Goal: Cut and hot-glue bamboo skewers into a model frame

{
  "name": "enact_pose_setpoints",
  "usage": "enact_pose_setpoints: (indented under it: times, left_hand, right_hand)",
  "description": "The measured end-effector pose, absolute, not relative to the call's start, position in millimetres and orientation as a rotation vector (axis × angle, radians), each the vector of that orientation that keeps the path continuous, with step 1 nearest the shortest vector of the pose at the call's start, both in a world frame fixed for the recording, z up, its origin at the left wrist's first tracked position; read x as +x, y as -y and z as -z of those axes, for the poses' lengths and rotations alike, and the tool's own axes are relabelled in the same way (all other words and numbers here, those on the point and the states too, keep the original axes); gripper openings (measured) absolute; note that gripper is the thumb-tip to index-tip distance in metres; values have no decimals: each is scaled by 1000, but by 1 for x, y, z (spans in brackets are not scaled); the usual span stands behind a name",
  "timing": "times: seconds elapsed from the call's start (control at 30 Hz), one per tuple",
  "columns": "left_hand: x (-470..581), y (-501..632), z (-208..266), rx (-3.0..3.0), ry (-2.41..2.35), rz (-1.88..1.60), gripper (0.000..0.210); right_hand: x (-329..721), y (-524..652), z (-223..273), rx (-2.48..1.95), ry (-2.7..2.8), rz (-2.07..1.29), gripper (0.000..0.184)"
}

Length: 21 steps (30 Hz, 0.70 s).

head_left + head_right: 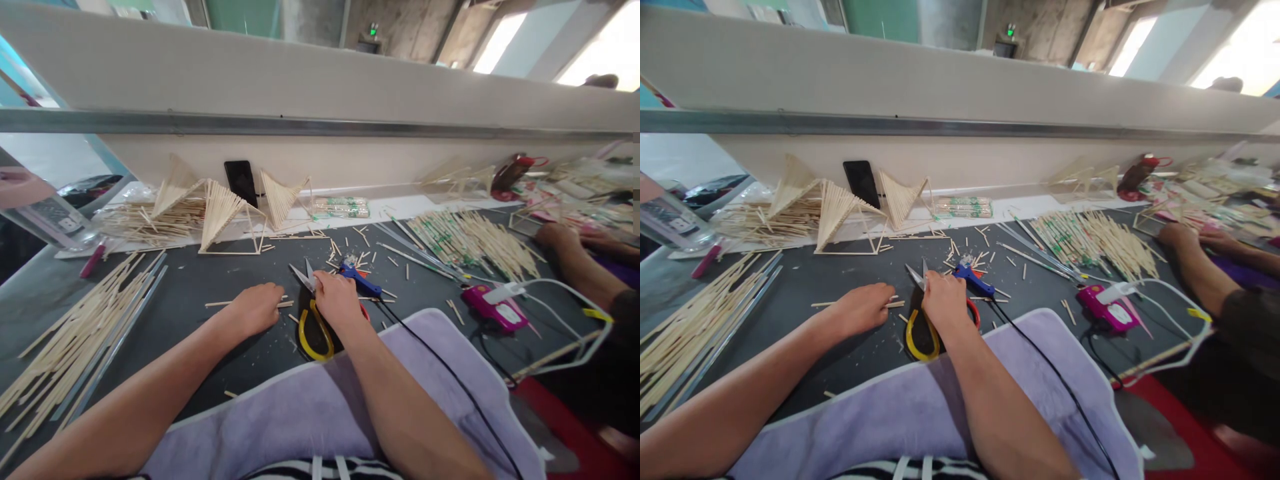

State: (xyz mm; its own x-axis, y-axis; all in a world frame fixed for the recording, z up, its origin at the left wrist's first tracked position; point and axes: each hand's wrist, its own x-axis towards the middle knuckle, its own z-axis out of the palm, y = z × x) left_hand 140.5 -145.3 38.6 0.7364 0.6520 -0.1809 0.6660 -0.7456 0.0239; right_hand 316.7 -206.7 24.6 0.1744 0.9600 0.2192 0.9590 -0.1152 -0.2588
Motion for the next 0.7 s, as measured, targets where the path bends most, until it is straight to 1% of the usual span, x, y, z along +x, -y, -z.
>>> enact_pose_setpoints:
  times: [0.17, 0.27, 0.33, 0.43, 0.53, 0.6, 0.67, 0.7]
  left_hand:
    - [138, 144, -45, 2809, -1086, 224, 19]
    - [136, 142, -52, 2778, -1086, 146, 17]
    - [136, 142, -58, 2775, -1009, 3, 17]
    - [138, 147, -65, 2789, -844, -264, 21]
    - [142, 157, -70, 2739, -665, -456, 20]
    - [144, 164, -72, 2687, -581, -544, 17]
    - [147, 168, -73, 2656, -548, -614, 16]
    - [148, 169, -72, 2642, -543, -647, 17]
  right_hand:
    - [319, 204, -23, -2053, 1717, 51, 31]
    - [317, 202, -24, -1822, 1660, 40, 34]
    - [314, 202, -26, -1604, 1647, -51, 34]
    - [303, 207, -28, -1319, 1608, -353, 39]
    - [286, 215, -28, -1054, 1468, -825, 50]
    - [276, 220, -27, -904, 1279, -1088, 57]
    - [268, 223, -27, -837, 1117, -1218, 60]
    - [266, 224, -27, -831, 1073, -1233, 59]
